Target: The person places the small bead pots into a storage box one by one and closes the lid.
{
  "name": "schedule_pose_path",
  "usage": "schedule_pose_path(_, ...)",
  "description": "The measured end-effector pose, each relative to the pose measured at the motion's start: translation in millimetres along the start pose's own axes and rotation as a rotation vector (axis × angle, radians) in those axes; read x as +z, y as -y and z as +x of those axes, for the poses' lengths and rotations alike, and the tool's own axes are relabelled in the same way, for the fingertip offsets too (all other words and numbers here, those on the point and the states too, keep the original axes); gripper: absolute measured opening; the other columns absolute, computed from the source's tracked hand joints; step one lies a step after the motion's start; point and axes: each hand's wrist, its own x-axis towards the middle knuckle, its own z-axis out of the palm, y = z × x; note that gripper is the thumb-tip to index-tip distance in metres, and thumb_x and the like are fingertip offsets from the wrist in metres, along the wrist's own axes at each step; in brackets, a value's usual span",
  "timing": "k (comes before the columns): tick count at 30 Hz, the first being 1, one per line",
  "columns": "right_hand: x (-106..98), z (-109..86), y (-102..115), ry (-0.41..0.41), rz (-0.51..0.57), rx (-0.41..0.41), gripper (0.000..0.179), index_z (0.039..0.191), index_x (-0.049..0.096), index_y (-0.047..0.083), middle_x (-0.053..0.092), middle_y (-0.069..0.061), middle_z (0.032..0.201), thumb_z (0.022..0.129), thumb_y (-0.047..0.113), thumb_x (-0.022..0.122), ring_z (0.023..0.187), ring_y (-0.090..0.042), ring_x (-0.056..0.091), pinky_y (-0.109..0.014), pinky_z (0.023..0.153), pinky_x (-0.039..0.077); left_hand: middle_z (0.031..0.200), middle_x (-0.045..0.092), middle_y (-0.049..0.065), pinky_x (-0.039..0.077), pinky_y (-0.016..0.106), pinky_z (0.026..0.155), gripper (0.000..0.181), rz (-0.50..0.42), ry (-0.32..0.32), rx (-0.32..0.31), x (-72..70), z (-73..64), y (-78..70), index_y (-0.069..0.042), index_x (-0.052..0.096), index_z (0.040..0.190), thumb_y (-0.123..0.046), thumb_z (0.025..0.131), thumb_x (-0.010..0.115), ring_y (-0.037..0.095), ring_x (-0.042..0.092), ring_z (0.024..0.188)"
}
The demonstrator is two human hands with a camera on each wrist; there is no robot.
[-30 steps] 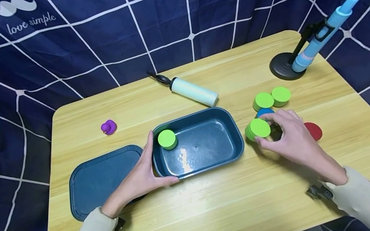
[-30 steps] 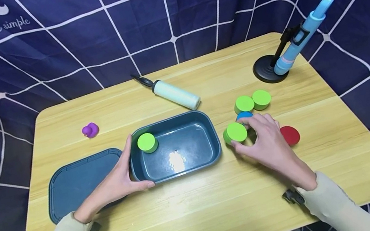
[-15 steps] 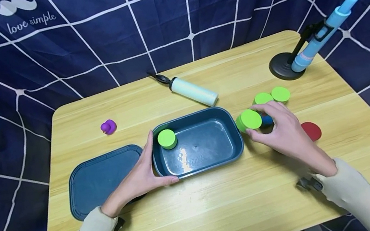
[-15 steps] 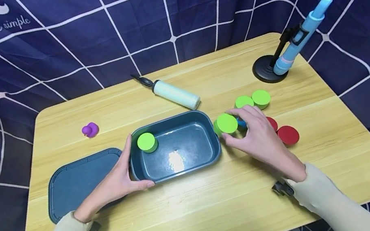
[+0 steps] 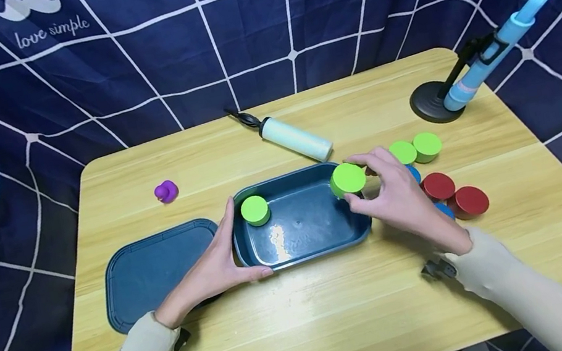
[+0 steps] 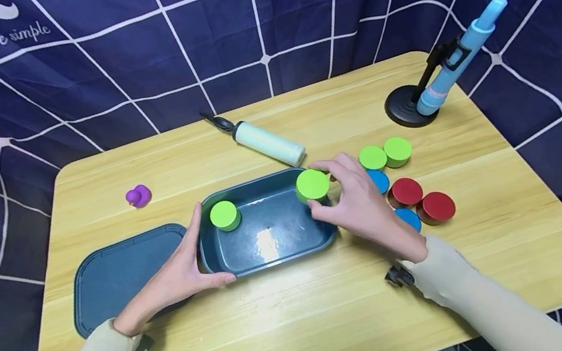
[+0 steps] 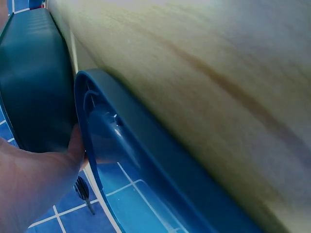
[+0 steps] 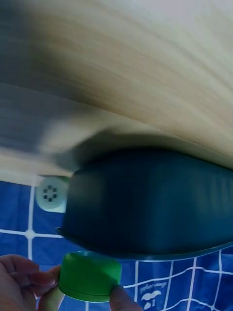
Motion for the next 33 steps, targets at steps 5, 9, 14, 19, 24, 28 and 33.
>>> schedule_pose_path(5,17,8.1,8,0.007,0.017,-0.005,0.061,0.136,0.068,0.003,0.054,-0.009,0.103,0.08,0.009,0.091,0.096,-0.029,0.052,-0.037,0.081,0.041,0.182,-0.004,0.006,0.025,0.063,0.126,0.151,-0.004,-0.001,0.009,-0.1,0.5,0.5,-0.024,-0.012,0.176,-0.059,0.077,0.098,0.033,0.008,0.165)
schedule_pose_path(9,30,13.0,14,0.045,0.034,-0.003,0.061,0.135,0.066,0.003,0.052,-0.008,0.101,0.08,0.007,0.093,0.092,-0.025,0.051,-0.034,0.077,0.041,0.182,-0.004,0.005,0.025,0.063,0.125,0.151,-0.003,-0.003,0.012,-0.3,0.5,1.0,-0.025,-0.012,0.176,-0.058,0.077,0.098,0.033,0.009,0.165)
schedule_pose_path(14,43,18.3,22,0.117,0.042,0.042,0.061,0.136,0.065,0.002,0.052,-0.008,0.102,0.081,0.008,0.092,0.086,-0.021,0.052,-0.031,0.072,0.042,0.182,-0.004,0.006,0.025,0.063,0.126,0.151,-0.002,-0.001,0.007,0.1,0.2,1.0,-0.024,-0.012,0.176,-0.059,0.078,0.097,0.033,0.008,0.165)
schedule_pose_path(19,56,23.3,26,0.162,0.031,0.067,0.059,0.136,0.065,0.001,0.054,-0.009,0.105,0.084,0.012,0.09,0.086,-0.021,0.053,-0.033,0.074,0.044,0.182,-0.004,0.006,0.024,0.061,0.126,0.15,-0.014,0.0,0.006,0.3,0.4,1.1,-0.024,-0.011,0.176,-0.058,0.078,0.097,0.032,0.009,0.165)
schedule_pose_path(24,68,27.8,28,0.215,0.009,0.059,0.057,0.135,0.067,0.002,0.057,-0.008,0.109,0.085,0.015,0.092,0.087,-0.02,0.055,-0.035,0.078,0.046,0.182,-0.003,0.007,0.025,0.062,0.126,0.15,-0.02,-0.001,0.009,0.2,0.6,0.6,-0.024,-0.011,0.176,-0.058,0.078,0.097,0.034,0.01,0.165)
schedule_pose_path(28,78,31.4,31,0.268,-0.005,0.067,0.057,0.136,0.067,0.003,0.059,-0.007,0.111,0.086,0.017,0.092,0.086,-0.018,0.056,-0.034,0.076,0.048,0.182,-0.003,0.006,0.026,0.062,0.125,0.15,-0.027,-0.005,0.008,-0.1,0.3,0.9,-0.025,-0.011,0.176,-0.057,0.078,0.098,0.034,0.012,0.165)
schedule_pose_path(33,87,35.8,37,0.304,-0.015,0.076,0.054,0.135,0.068,0.004,0.06,-0.007,0.115,0.088,0.017,0.091,0.086,-0.018,0.058,-0.034,0.074,0.051,0.182,-0.002,0.007,0.026,0.062,0.126,0.15,-0.02,-0.001,0.007,-0.1,0.1,0.1,-0.025,-0.011,0.176,-0.059,0.078,0.097,0.034,0.012,0.164)
